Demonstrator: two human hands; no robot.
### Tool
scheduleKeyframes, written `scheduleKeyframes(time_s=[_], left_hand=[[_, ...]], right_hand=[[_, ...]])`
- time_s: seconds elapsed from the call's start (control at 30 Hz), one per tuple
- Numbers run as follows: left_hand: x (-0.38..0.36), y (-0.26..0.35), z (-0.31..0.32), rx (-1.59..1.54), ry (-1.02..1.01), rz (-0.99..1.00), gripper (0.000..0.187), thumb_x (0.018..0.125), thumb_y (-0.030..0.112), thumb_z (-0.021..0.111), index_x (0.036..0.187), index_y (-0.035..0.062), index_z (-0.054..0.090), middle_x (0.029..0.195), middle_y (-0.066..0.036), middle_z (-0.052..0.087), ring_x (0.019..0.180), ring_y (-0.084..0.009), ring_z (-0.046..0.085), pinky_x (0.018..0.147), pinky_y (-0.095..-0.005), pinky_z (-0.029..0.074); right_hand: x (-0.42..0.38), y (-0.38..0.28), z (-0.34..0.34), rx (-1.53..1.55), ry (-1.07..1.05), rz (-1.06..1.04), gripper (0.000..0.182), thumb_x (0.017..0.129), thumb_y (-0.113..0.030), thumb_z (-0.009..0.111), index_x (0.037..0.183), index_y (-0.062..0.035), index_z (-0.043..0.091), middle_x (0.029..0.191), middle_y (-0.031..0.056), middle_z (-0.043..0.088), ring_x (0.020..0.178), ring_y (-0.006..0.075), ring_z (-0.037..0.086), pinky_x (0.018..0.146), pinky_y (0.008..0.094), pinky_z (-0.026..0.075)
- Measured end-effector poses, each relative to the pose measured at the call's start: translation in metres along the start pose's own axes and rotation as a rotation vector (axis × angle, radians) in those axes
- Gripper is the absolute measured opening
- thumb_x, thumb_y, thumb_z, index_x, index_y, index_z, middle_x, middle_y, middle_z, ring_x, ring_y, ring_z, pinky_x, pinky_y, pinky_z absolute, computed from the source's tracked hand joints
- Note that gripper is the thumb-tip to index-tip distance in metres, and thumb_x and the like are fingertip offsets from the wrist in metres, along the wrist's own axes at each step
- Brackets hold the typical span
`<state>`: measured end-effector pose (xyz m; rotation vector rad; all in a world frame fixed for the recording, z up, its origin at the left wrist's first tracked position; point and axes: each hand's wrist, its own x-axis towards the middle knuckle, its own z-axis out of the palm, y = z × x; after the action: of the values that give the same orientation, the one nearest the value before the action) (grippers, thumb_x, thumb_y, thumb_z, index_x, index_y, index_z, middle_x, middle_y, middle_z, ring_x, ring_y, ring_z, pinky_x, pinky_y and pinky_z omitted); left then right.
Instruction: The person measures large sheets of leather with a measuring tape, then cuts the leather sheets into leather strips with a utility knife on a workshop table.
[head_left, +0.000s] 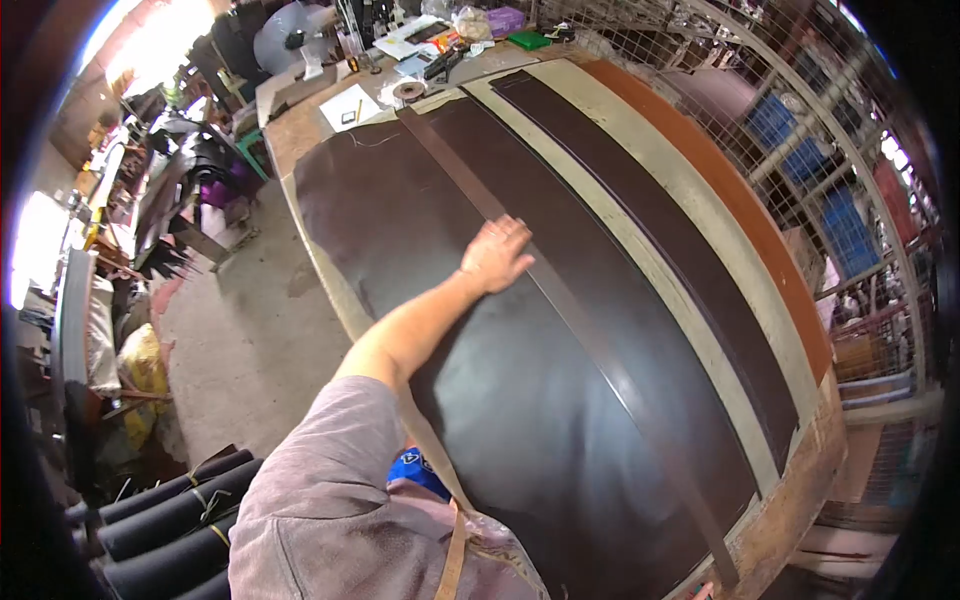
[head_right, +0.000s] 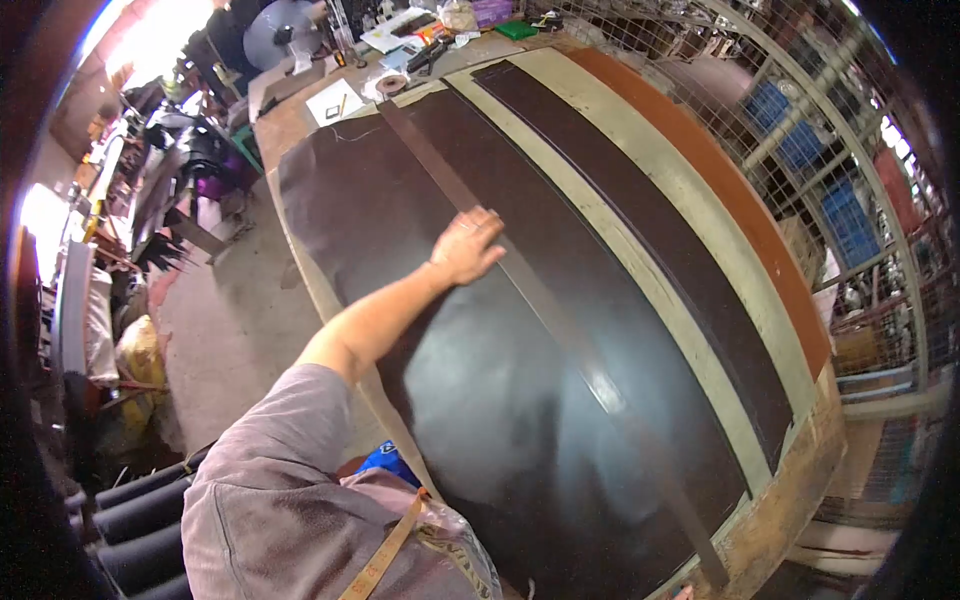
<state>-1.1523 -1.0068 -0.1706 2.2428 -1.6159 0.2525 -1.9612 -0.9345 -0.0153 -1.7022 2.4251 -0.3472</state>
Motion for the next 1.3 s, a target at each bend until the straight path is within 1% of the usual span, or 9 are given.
scheduleKeyframes(time_s=[0.03, 0.2, 0.27, 0.37, 0.5, 0.63, 0.73, 0.87, 1.3], left_hand=[[0.012, -0.043, -0.002, -0.001, -0.016, -0.077, 0.063, 0.100, 0.049, 0.054, 0.147, 0.0067, 0.051, 0.157, -0.016, 0.044, 0.150, -0.0352, 0.034, 0.123, -0.0516, 0.026], [0.066, -0.245, -0.013, 0.121, -0.035, -0.306, 0.080, 0.102, 0.062, 0.039, 0.157, 0.0028, 0.037, 0.166, -0.013, 0.032, 0.156, -0.0312, 0.022, 0.127, -0.0487, 0.018], [0.080, -0.307, -0.016, 0.152, -0.031, -0.354, 0.083, 0.103, 0.064, 0.036, 0.158, 0.0028, 0.035, 0.167, -0.013, 0.030, 0.157, -0.0304, 0.020, 0.127, -0.0476, 0.016], [0.087, -0.342, -0.028, 0.151, -0.022, -0.389, 0.086, 0.102, 0.067, 0.035, 0.158, 0.0019, 0.034, 0.167, -0.013, 0.029, 0.157, -0.0299, 0.019, 0.128, -0.0466, 0.015], [0.083, -0.334, -0.032, 0.089, 0.061, -0.381, 0.103, 0.092, 0.077, 0.049, 0.155, -0.0041, 0.037, 0.164, -0.019, 0.034, 0.156, -0.0321, 0.023, 0.127, -0.0471, 0.017], [0.086, -0.338, -0.041, -0.011, 0.093, -0.358, 0.111, 0.084, 0.079, 0.060, 0.150, -0.0091, 0.042, 0.160, -0.023, 0.038, 0.154, -0.0332, 0.027, 0.127, -0.0479, 0.019], [0.087, -0.339, -0.045, -0.054, 0.075, -0.370, 0.111, 0.082, 0.076, 0.064, 0.148, -0.0097, 0.043, 0.159, -0.024, 0.039, 0.154, -0.0333, 0.028, 0.127, -0.0482, 0.021], [0.087, -0.338, -0.045, -0.094, 0.098, -0.368, 0.109, 0.080, 0.073, 0.069, 0.146, -0.0104, 0.045, 0.158, -0.024, 0.040, 0.153, -0.0342, 0.029, 0.126, -0.0497, 0.022], [0.090, -0.338, -0.043, -0.063, 0.097, -0.365, 0.119, 0.074, 0.080, 0.068, 0.147, -0.0106, 0.044, 0.158, -0.024, 0.039, 0.154, -0.0354, 0.028, 0.126, -0.0532, 0.020]], right_hand=[[-0.005, -0.039, 0.002, 0.041, -0.049, -0.044, 0.069, 0.097, -0.069, 0.050, 0.141, -0.0173, 0.063, 0.132, 0.0152, 0.068, 0.125, 0.0469, 0.055, 0.102, 0.0768, 0.034], [0.023, -0.246, 0.078, 0.345, -0.386, -0.342, 0.065, 0.108, -0.054, 0.045, 0.137, 0.0025, 0.059, 0.124, 0.0147, 0.068, 0.103, 0.0252, 0.067, 0.089, 0.0373, 0.053], [-0.016, -0.415, 0.103, 0.295, -0.536, -0.516, 0.064, 0.110, -0.052, 0.038, 0.138, 0.0016, 0.059, 0.135, 0.0151, 0.062, 0.114, 0.0242, 0.063, 0.094, 0.0368, 0.052], [-0.027, -0.597, 0.179, 0.328, -0.724, -0.789, 0.059, 0.111, -0.046, 0.040, 0.137, 0.0016, 0.060, 0.138, 0.0177, 0.062, 0.126, 0.0293, 0.061, 0.103, 0.0408, 0.052], [-0.083, -0.835, 0.278, 0.542, -0.947, -0.985, 0.056, 0.110, -0.045, 0.043, 0.142, -0.0008, 0.057, 0.140, 0.0161, 0.062, 0.123, 0.0263, 0.064, 0.103, 0.0374, 0.051], [-0.138, -1.001, 0.374, 0.682, -0.938, -1.164, 0.048, 0.105, -0.047, 0.057, 0.123, -0.0034, 0.068, 0.095, 0.0021, 0.071, 0.084, 0.0102, 0.065, 0.074, 0.0276, 0.052], [-0.167, -1.070, 0.415, 0.695, -0.948, -1.259, 0.045, 0.103, -0.046, 0.060, 0.108, -0.0024, 0.070, 0.083, 0.0032, 0.071, 0.075, 0.0113, 0.065, 0.069, 0.0282, 0.052], [-0.177, -1.103, 0.433, 0.642, -0.948, -1.332, 0.046, 0.101, -0.047, 0.062, 0.106, -0.0017, 0.070, 0.084, 0.0033, 0.071, 0.074, 0.0120, 0.064, 0.069, 0.0285, 0.053], [-0.174, -1.108, 0.448, 0.728, -0.992, -1.370, 0.038, 0.100, -0.039, 0.066, 0.101, -0.0018, 0.072, 0.086, 0.0014, 0.073, 0.077, 0.0104, 0.064, 0.070, 0.0280, 0.051]])
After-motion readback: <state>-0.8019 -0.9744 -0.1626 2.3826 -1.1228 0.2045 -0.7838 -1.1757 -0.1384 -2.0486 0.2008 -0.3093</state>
